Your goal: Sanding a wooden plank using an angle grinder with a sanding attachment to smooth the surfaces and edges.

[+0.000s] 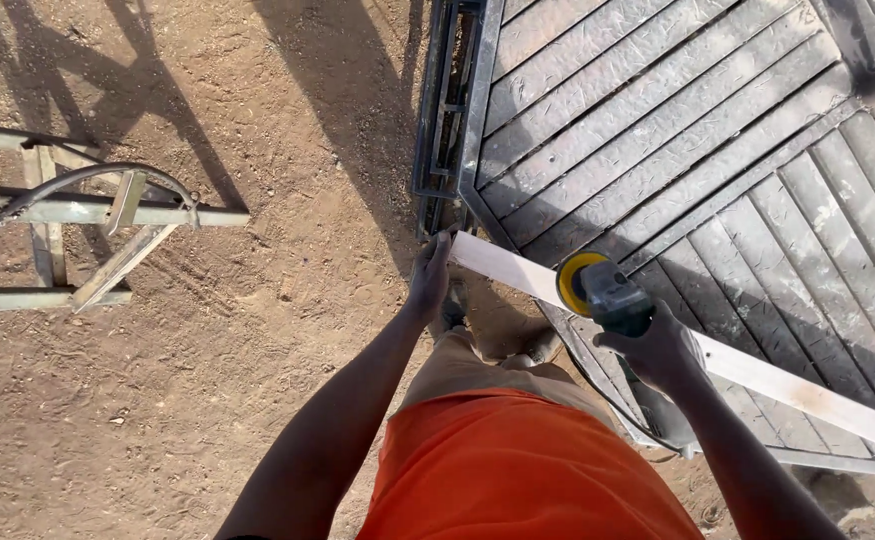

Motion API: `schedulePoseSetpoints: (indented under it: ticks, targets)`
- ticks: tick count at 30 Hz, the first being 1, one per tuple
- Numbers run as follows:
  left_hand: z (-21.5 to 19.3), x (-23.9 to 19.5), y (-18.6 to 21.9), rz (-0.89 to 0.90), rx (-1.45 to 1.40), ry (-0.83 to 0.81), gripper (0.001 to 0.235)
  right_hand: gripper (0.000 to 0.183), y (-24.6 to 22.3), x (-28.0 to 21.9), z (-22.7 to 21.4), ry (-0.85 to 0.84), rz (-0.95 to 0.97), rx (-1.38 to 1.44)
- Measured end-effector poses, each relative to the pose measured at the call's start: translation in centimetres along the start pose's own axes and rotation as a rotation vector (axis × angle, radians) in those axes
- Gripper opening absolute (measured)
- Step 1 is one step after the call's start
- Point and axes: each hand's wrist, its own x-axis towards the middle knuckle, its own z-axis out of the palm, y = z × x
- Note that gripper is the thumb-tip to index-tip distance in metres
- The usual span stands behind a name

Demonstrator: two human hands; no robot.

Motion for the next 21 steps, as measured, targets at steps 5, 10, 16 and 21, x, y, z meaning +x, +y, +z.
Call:
schedulePoseSetpoints:
  ticks: [5,10,16,21]
  targets:
    - [-2.6,6.3,-10.4,-0.058,-0.004,-0.034,0.064,0.091,6.1,0.2,4.2,-0.022,0.143,0.138]
    - [-0.5,0.4,2.4,-0.099,0.133,-0.032,0.070,0.091,7.8,0.4,6.3,0.010,0.145,0.224]
    - [-0.3,-0.6,5.7,-0.171,0.229,-0.054,0.085,0.088,6.1,-0.9,7.4,0.065,0.166,0.280]
    - [-2.2,2.3,4.6,-0.216,0.270,-0.106,0.092,0.082,2.8,-2.4,9.3,0.093,0.248,0.252]
